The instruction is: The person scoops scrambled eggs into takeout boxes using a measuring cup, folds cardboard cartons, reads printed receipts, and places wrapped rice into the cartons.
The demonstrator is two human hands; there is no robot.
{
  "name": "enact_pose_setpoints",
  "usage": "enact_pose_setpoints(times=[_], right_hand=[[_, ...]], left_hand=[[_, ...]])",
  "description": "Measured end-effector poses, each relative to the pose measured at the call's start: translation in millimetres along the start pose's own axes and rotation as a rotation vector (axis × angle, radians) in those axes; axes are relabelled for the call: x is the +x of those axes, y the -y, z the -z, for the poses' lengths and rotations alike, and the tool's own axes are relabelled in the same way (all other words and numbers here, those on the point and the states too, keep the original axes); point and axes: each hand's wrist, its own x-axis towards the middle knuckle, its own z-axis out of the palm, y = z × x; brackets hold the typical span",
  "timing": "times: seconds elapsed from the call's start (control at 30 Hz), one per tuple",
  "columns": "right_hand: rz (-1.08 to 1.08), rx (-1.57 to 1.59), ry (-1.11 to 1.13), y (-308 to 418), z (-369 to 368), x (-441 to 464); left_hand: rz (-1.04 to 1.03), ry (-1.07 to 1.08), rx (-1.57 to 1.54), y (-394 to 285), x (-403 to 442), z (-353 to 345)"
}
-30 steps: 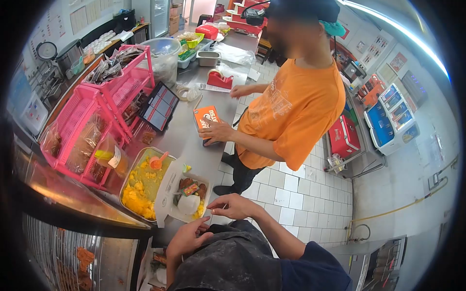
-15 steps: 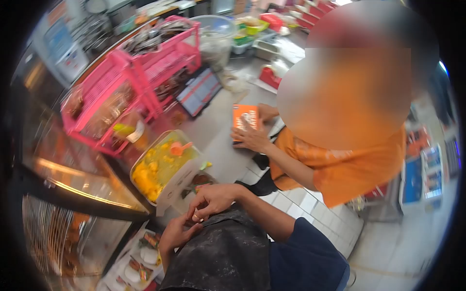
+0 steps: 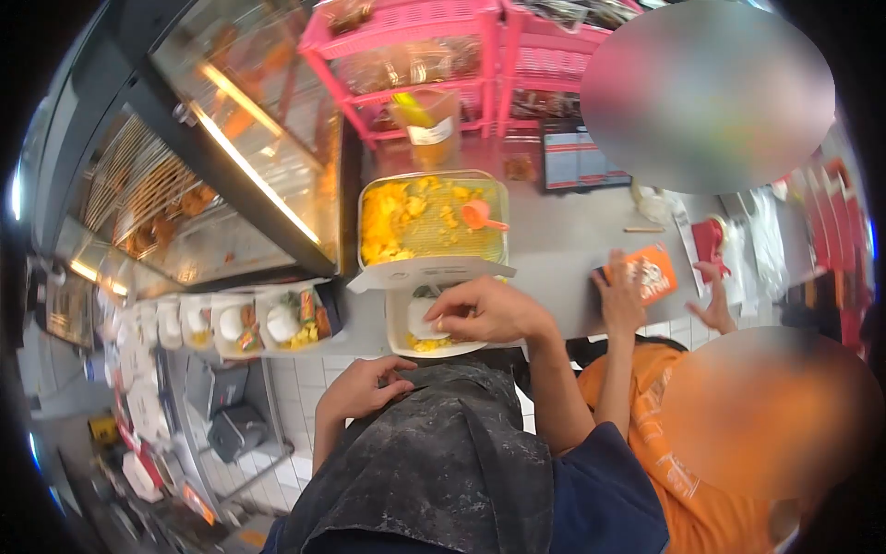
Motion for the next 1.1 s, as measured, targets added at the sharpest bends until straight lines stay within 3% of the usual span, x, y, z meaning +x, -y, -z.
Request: enact_pose_setpoints(times=[0.13,0.2,0.27,0.4,0.47,0.57,0.7,0.77,0.8,0.87,0.93,1.03,1.1], right_hand=[[-0.078,0.028,-0.483,-11.2,32.9,7.0],[-0.316,-0.367,-0.72,-28.9,66.2,23.2],[-0.471,-0.726,-0.674,-80.2,89.1,36.4],[-0.533,-0.85,-0.479,-121.0,88.9,61.5],[-0.266,-0.955,-0.508,-116.8,86.9,68.9],[-0.168,-0.761,-0.467,-91.0,92.8,100.7],[0.025,-0.96,-0.467,-116.0,83.2,158.5],[0.052,-1.081,-0.109,-110.1,61.8,167.7],[0.054,-1.087,-0.106,-107.3,52.5,168.1],[0.165,-0.778,0.202,-96.7,33.6,163.5],[0.055,-0.78,0.195,-80.0,32.6,161.8],[-0.099,-0.805,0.091,-63.3,37.1,169.2],[-0.151,-0.923,-0.008,-71.3,43.1,176.2]], left_hand=[[0.058,-0.068,-0.013,4.8,-13.9,-11.7],[0.065,-0.104,-0.051,7.0,-19.3,-13.8],[0.069,-0.13,-0.093,11.0,-22.9,-19.1],[0.085,-0.33,-0.155,22.7,-29.7,-21.5],[0.102,-0.406,-0.2,31.3,-36.6,-24.8],[0.135,-0.567,-0.281,54.5,-39.4,-24.6],[0.134,-0.563,-0.296,64.6,-41.0,-16.0],[0.097,-0.552,-0.282,65.5,-38.6,-8.4],[0.093,-0.556,-0.286,68.3,-36.6,-4.3],[0.048,-0.513,-0.349,74.5,-31.1,-1.8],[0.094,-0.452,-0.397,97.0,-7.4,-3.4],[-0.028,-0.527,-0.657,134.3,42.6,-3.7],[0.011,-0.293,-1.068,126.7,70.9,10.6]])
